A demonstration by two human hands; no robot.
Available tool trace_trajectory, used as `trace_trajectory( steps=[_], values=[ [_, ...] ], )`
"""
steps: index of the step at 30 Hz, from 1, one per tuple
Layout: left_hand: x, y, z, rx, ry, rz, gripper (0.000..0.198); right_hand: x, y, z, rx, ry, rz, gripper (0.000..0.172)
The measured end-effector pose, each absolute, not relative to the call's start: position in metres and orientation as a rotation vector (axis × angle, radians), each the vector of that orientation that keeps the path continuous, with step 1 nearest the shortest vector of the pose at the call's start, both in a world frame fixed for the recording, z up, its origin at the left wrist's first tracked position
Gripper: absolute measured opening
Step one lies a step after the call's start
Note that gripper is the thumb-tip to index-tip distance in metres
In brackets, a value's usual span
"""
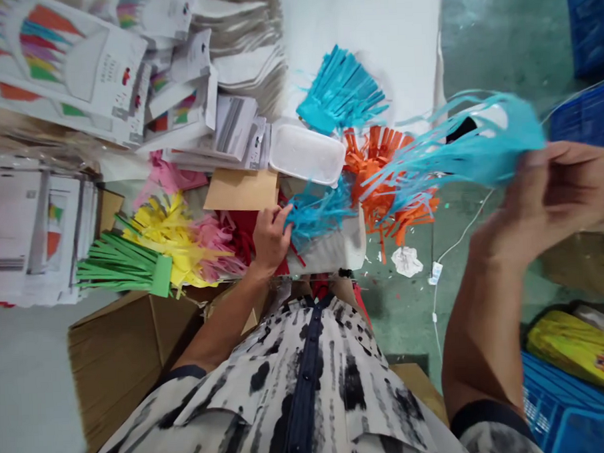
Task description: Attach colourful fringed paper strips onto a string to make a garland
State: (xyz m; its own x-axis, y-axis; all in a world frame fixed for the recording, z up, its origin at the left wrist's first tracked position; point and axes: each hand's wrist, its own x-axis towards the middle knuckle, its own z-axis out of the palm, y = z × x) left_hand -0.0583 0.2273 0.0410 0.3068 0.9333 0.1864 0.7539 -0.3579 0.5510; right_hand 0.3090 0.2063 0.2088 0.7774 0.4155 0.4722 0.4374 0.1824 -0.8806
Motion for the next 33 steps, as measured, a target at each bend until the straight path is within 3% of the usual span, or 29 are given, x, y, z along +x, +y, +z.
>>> trace_trajectory(
  steps=[3, 5, 9, 13, 17, 20, 25, 27, 30, 33],
  values=[
    [-0.049, 0.233, 0.066, 2.066, 1.558, 0.79, 0.058, 0.262, 0.175, 0.204, -1.423, -1.16, -0.079, 0.012],
    [-0.043, 0.231, 0.093, 1.998, 1.514, 0.891, 0.051, 0.23, 0.156, 0.193, -1.585, -1.303, 0.053, 0.003],
    [-0.021, 0.22, 0.141, 1.91, 1.151, 0.924, 0.025, 0.192, 0.125, 0.17, -1.676, -1.351, 0.239, 0.014],
    [0.003, 0.211, 0.148, 1.958, 0.94, 0.918, 0.035, 0.182, 0.108, 0.16, -1.7, -1.256, 0.334, 0.012],
    [0.009, 0.208, 0.142, 1.934, 0.89, 0.837, 0.025, 0.187, 0.096, 0.161, -1.719, -1.227, 0.505, 0.005],
    [0.004, 0.21, 0.146, 1.715, 0.71, 0.663, 0.023, 0.198, 0.091, 0.166, -1.59, -1.248, 0.84, 0.015],
    [-0.003, 0.219, 0.155, 1.255, 0.361, 0.148, 0.029, 0.209, 0.1, 0.165, -1.36, -1.235, 1.264, 0.059],
    [-0.003, 0.223, 0.155, 1.155, 0.313, 0.039, 0.031, 0.208, 0.107, 0.158, -1.294, -1.263, 1.467, 0.058],
    [-0.004, 0.228, 0.152, 1.024, 0.331, -0.027, 0.038, 0.208, 0.111, 0.145, -1.223, -1.192, 1.72, 0.038],
    [-0.006, 0.228, 0.144, 0.881, 0.321, -0.157, 0.05, 0.212, 0.111, 0.14, -1.162, -1.017, 1.829, 0.043]
  ],
)
